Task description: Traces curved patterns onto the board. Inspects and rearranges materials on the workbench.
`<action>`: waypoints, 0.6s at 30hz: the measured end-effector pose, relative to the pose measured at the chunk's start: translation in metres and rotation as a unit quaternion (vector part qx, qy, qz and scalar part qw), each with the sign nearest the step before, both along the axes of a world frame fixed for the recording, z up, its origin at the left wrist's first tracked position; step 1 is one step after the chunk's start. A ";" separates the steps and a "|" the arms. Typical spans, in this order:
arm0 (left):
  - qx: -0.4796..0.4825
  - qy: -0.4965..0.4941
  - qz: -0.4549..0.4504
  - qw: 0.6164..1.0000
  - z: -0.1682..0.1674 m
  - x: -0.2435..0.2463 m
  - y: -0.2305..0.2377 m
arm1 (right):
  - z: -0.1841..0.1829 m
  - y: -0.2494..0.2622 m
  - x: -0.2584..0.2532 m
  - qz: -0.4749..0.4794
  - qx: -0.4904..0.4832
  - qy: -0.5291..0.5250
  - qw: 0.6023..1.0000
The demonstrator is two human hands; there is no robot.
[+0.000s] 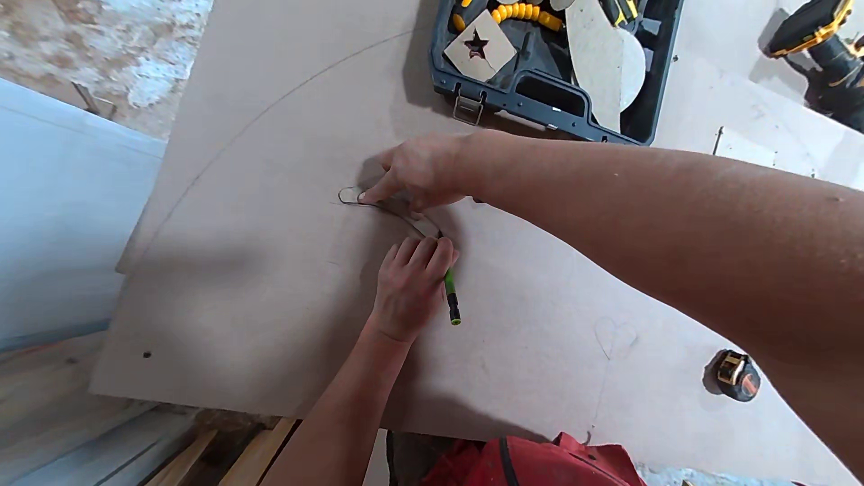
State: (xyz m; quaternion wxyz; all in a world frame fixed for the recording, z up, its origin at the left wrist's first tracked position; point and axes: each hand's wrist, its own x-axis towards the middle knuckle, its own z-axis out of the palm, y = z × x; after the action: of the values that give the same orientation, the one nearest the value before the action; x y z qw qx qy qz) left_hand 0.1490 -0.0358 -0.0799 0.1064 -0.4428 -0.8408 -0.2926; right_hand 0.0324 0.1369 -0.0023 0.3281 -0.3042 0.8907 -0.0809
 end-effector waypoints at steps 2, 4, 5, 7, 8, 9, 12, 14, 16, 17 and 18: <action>0.042 -0.022 -0.003 0.999 -0.002 -0.001 -0.003 | 0.001 0.000 0.000 -0.004 -0.001 -0.003 1.000; 0.111 -0.061 0.018 0.992 -0.004 -0.002 -0.008 | 0.002 0.000 0.001 -0.009 0.000 -0.003 1.000; 0.144 -0.080 0.044 0.985 -0.004 -0.002 -0.011 | 0.002 -0.001 0.002 -0.012 0.000 0.001 1.000; 0.179 -0.103 0.110 0.972 -0.002 0.001 -0.021 | 0.003 -0.003 0.006 -0.018 0.005 0.004 1.000; 0.183 -0.107 0.139 0.967 -0.001 0.005 -0.030 | 0.004 -0.004 0.010 -0.019 0.010 0.007 1.000; 0.183 -0.110 0.162 0.963 0.000 0.009 -0.040 | 0.005 -0.005 0.016 -0.020 0.015 0.010 1.000; 0.168 -0.115 0.209 0.957 0.000 0.023 -0.076 | 0.006 -0.010 0.061 -0.043 0.003 0.020 0.999; 0.121 -0.129 0.225 0.958 0.003 0.030 -0.102 | -0.002 -0.012 0.110 -0.082 -0.041 0.034 0.995; 0.042 -0.117 0.221 0.967 0.004 0.029 -0.128 | -0.012 -0.011 0.167 -0.158 -0.092 0.060 0.981; -0.008 -0.108 0.213 0.971 0.003 0.025 -0.140 | -0.020 -0.008 0.192 -0.201 -0.113 0.077 0.970; -0.057 -0.098 0.203 0.973 0.003 0.018 -0.150 | -0.026 -0.005 0.212 -0.249 -0.131 0.095 0.955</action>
State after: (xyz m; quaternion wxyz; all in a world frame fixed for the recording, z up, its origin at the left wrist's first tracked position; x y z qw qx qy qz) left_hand 0.1673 -0.1857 -0.0767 0.0555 -0.2376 -0.9347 -0.2586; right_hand 0.2443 0.1322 -0.0285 0.1690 -0.1194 0.9466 -0.2471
